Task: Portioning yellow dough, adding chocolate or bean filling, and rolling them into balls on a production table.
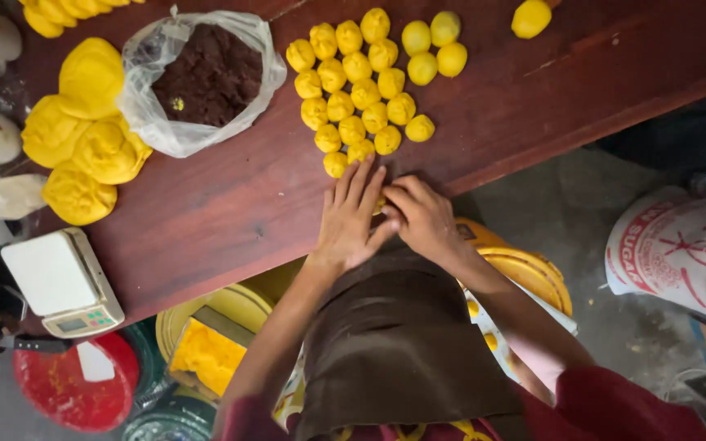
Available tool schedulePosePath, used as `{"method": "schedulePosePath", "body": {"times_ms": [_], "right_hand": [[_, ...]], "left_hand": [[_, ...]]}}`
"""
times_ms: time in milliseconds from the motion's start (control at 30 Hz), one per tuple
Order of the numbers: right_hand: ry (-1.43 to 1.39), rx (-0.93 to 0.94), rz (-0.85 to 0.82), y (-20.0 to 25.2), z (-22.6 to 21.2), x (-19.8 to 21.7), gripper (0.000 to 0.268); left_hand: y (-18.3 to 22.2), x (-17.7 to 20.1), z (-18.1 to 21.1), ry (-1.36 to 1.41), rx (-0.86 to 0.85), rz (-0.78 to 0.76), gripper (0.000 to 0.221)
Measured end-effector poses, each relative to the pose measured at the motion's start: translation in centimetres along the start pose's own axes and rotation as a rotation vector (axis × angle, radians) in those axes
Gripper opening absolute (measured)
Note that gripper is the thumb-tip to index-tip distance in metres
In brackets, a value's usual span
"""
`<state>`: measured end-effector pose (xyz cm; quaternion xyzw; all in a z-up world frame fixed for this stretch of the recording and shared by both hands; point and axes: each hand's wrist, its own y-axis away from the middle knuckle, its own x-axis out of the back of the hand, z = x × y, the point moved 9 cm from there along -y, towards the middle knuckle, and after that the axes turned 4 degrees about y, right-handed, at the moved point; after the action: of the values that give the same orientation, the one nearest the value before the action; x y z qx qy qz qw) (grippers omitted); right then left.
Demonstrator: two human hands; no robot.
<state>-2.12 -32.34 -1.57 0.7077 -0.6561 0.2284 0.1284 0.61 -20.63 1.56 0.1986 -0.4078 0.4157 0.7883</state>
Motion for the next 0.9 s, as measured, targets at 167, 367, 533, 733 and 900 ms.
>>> {"method": "schedulePosePath", "body": {"times_ms": [167,367,533,733,900], "right_hand": [[0.233,0.068,-0.005,0.5,-1.6,0.3,0.034],[0.207,0.086,-0.078,-0.7,-3.5,-0.2,0.038],[0.151,0.033,-0.067,-1.5,-2.7,-1.5,0.025],[0.394,0.010,0.066,-2.9,-4.2,-4.6,0.027],[0.469,-0.133,0.141,-4.1,-5.8,-6.6,0.033]], "left_hand": [[2.7,4.1,-0.4,0.255,0.113,0.158,0.073],[8.7,3.2,-4.8,0.243,0.364,0.271,0.056],[9.2,5.6,-5.6,0.317,0.300,0.344,0.040],[8.2,9.8,-9.2,0.421,0.138,0.340,0.034],[11.0,14.1,-15.8,0.543,0.120,0.397,0.033]]}}
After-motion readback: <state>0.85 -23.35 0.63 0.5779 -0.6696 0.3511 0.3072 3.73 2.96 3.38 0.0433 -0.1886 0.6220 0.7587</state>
